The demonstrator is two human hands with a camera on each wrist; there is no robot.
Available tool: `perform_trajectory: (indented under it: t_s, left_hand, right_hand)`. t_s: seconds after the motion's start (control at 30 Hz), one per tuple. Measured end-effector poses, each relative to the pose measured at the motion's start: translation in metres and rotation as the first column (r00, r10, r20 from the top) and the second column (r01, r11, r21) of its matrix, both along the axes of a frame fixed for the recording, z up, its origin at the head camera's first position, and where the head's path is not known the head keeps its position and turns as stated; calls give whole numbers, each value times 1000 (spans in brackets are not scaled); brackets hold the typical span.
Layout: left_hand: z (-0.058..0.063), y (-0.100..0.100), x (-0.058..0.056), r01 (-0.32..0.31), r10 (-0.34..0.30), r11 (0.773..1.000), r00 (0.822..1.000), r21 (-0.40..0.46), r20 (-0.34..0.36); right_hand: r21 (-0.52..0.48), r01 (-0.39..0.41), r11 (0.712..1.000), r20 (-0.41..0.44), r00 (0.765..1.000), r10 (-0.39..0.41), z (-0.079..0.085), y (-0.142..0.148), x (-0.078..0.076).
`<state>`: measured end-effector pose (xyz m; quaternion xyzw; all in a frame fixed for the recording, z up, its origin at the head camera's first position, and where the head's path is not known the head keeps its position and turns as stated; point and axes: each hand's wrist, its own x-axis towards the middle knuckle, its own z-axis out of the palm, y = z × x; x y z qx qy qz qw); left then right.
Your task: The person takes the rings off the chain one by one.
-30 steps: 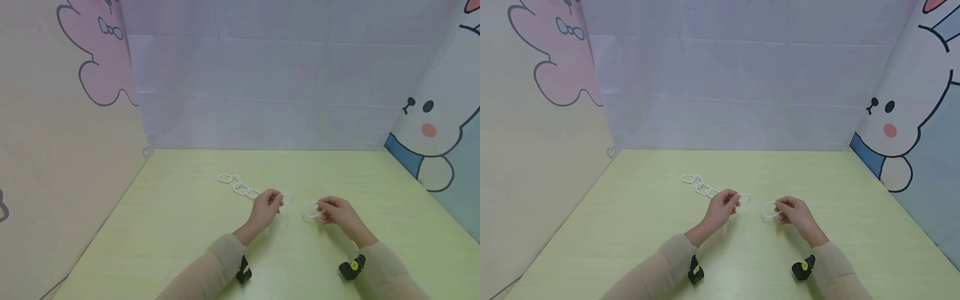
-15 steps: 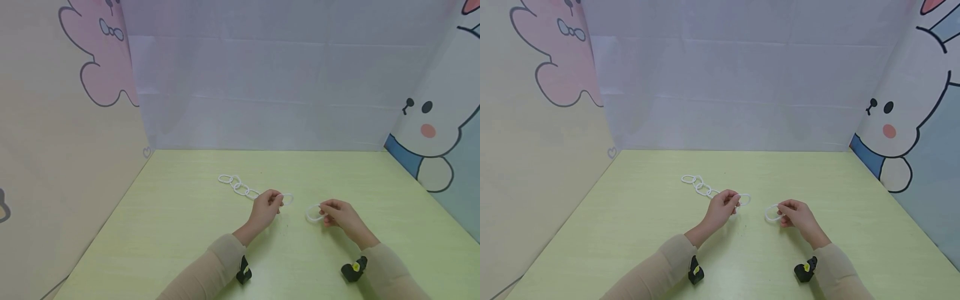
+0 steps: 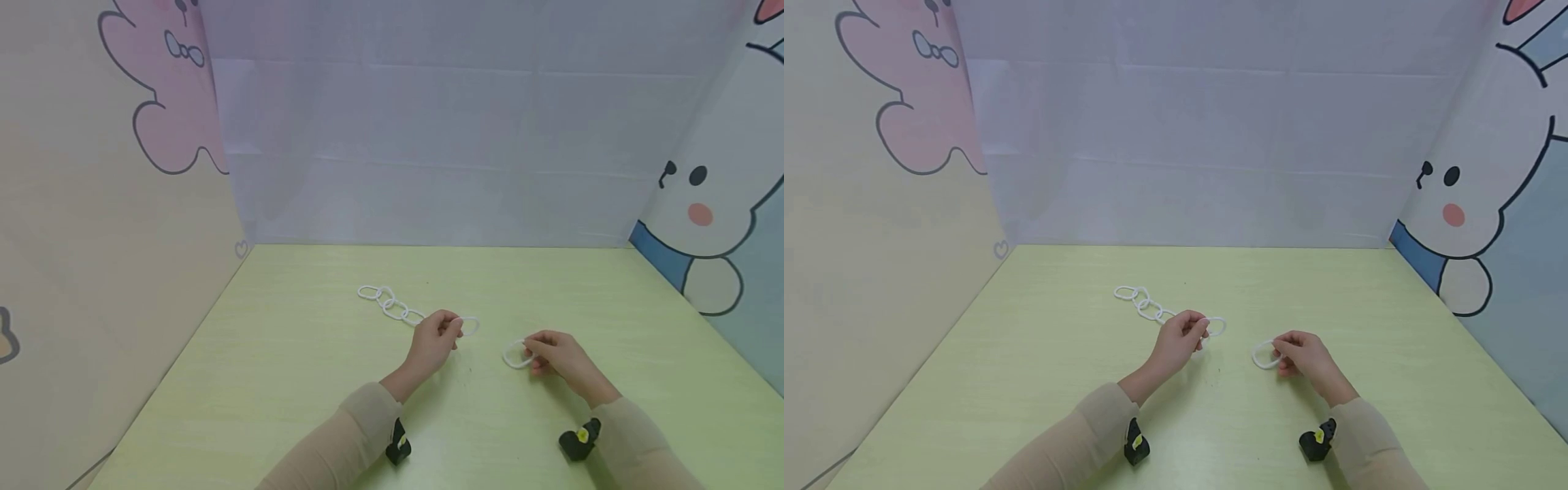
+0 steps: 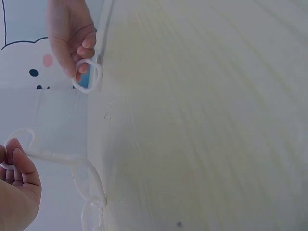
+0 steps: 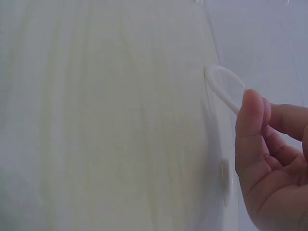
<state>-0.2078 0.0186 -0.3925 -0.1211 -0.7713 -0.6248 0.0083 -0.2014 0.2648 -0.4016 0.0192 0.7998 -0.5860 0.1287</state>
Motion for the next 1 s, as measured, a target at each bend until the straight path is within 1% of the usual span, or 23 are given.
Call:
perform_trajectory:
  t_s: [0.27, 0.5, 0.73, 0.87, 1.0]
  left_hand:
    - [0, -1, 0, 6, -5, 1000, 1000, 9, -9]
    - [-1, -2, 1, 8, -8, 1000, 1000, 14, -10]
    - [0, -2, 1, 6, -6, 1000, 1000, 14, -13]
    - [0, -2, 2, 4, -4, 1000, 1000, 18, -11]
    - [0, -2, 2, 1, -1, 1000, 1000, 19, -15]
  right_hand:
    - [36, -12, 999, 23, 1000, 12, 0, -1, 1]
    - [79, -5, 997, 26, 1000, 3, -1, -3, 0]
    - [147, -24, 989, 9, 1000, 23, -1, -3, -1]
    - [169, -36, 985, -2, 999, 37, 0, -3, 0]
    - [212, -46, 976, -16, 999, 51, 0, -3, -1]
